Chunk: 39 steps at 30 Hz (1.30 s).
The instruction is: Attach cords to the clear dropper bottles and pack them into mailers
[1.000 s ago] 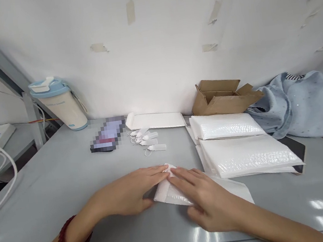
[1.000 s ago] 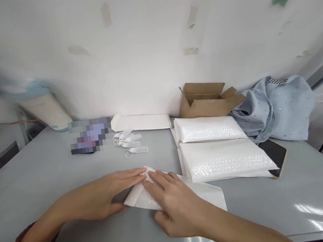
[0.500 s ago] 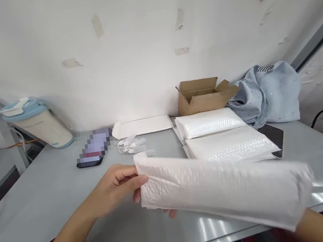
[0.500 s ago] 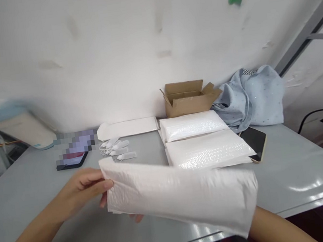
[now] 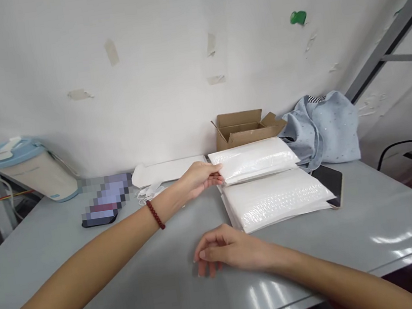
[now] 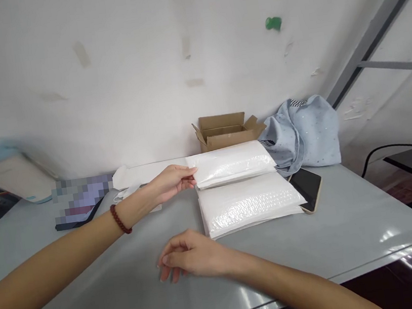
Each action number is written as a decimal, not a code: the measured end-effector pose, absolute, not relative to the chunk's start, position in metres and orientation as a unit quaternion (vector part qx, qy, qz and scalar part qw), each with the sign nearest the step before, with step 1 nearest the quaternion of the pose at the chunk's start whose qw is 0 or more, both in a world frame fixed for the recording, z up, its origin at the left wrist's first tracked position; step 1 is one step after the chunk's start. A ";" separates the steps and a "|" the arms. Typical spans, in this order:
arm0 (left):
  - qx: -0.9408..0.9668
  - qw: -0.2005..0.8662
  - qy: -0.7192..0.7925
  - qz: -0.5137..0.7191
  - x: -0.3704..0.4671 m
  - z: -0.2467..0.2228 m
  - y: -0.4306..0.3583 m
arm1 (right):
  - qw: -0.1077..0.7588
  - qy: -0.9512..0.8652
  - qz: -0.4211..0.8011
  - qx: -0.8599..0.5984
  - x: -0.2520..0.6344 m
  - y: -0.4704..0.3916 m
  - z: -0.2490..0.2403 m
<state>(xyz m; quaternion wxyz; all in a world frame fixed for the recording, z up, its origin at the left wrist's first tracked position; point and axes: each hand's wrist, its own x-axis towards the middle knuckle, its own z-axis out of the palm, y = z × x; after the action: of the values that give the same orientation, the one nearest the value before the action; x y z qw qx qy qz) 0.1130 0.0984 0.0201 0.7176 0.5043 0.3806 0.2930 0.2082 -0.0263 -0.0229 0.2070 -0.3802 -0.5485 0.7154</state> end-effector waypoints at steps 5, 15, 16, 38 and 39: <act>0.511 0.693 0.400 0.314 0.123 0.009 0.112 | 0.208 -0.556 0.718 -0.363 0.204 -0.033 -0.024; 0.635 0.521 0.504 0.266 0.075 0.015 0.120 | 0.200 -0.568 0.712 -0.360 0.204 -0.037 -0.028; 0.657 0.483 0.518 0.257 0.065 0.017 0.124 | 0.198 -0.571 0.710 -0.362 0.204 -0.036 -0.029; 0.860 0.106 0.499 -0.034 0.031 -0.011 0.155 | 0.186 -0.614 0.653 -0.402 0.204 -0.037 -0.024; 0.859 0.104 0.499 -0.033 0.033 -0.012 0.155 | 0.185 -0.616 0.652 -0.403 0.204 -0.037 -0.024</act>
<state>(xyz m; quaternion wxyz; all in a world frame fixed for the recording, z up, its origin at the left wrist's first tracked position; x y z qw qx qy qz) 0.0332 0.1552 -0.0122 0.1041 0.8595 0.4994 -0.0325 0.2040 -0.0373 -0.0236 0.1850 -0.4027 -0.6155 0.6517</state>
